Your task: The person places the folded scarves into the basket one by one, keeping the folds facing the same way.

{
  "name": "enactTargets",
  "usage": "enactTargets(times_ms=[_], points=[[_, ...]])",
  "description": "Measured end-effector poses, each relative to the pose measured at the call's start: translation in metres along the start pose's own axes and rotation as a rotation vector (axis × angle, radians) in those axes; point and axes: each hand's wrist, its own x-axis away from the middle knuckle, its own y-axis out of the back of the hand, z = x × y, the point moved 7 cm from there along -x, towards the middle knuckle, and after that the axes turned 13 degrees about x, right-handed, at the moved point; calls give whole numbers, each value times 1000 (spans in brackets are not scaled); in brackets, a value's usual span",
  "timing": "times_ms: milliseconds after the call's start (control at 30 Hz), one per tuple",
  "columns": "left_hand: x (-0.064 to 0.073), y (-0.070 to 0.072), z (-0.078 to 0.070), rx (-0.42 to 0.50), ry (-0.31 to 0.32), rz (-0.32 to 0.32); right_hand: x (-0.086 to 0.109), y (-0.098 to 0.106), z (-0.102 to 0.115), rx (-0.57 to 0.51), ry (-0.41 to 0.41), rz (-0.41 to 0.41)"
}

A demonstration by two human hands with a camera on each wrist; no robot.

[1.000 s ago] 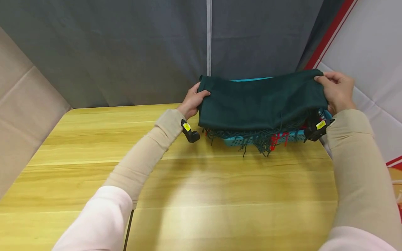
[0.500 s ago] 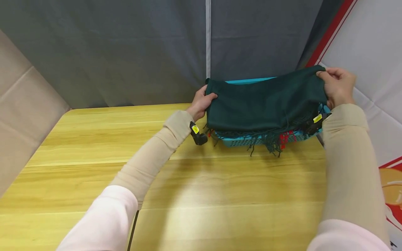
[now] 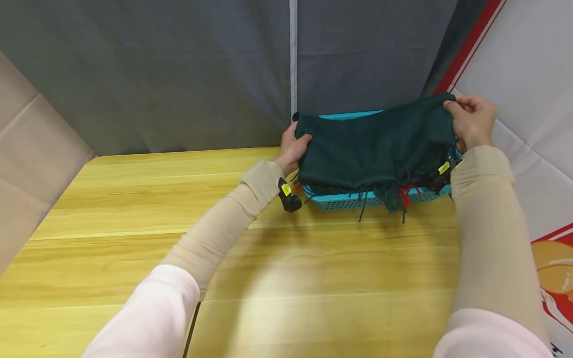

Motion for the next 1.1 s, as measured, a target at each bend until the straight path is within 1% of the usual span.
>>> enactTargets(times_ms=[100, 200, 267, 333, 433, 500, 633, 733, 833, 900, 1000, 1100], points=[[1, 0, -1, -32, -16, -2, 0, -1, 1, 4, -8, 8], [2, -1, -2, -82, -9, -5, 0, -2, 0, 0, -14, 25], [2, -2, -1, -120, 15, -11, 1, -4, -2, -6, -6, 30], [3, -3, 1, -162, 40, -20, 0, -6, -4, -39, 3, 37], [4, -4, 2, -214, 72, -26, 0, -8, -9, -82, -7, 57], [5, -4, 3, -229, 84, -22, 0, -10, -11, -99, -19, 72], [7, -5, 2, -246, 108, 27, -2, -11, -9, -75, -15, 69], [7, -6, 3, -257, 124, 71, -2, -11, -6, -16, 1, 63], [7, -7, 4, -280, 137, 101, -2, -12, -8, 53, -4, 76], [7, -8, 4, -302, 135, 124, -3, -11, -10, 101, -13, 78], [8, -9, 5, -344, 126, 158, -4, -10, -14, 126, -33, 76], [9, -10, 4, -387, 97, 176, -6, -9, -16, 146, -40, 71]])
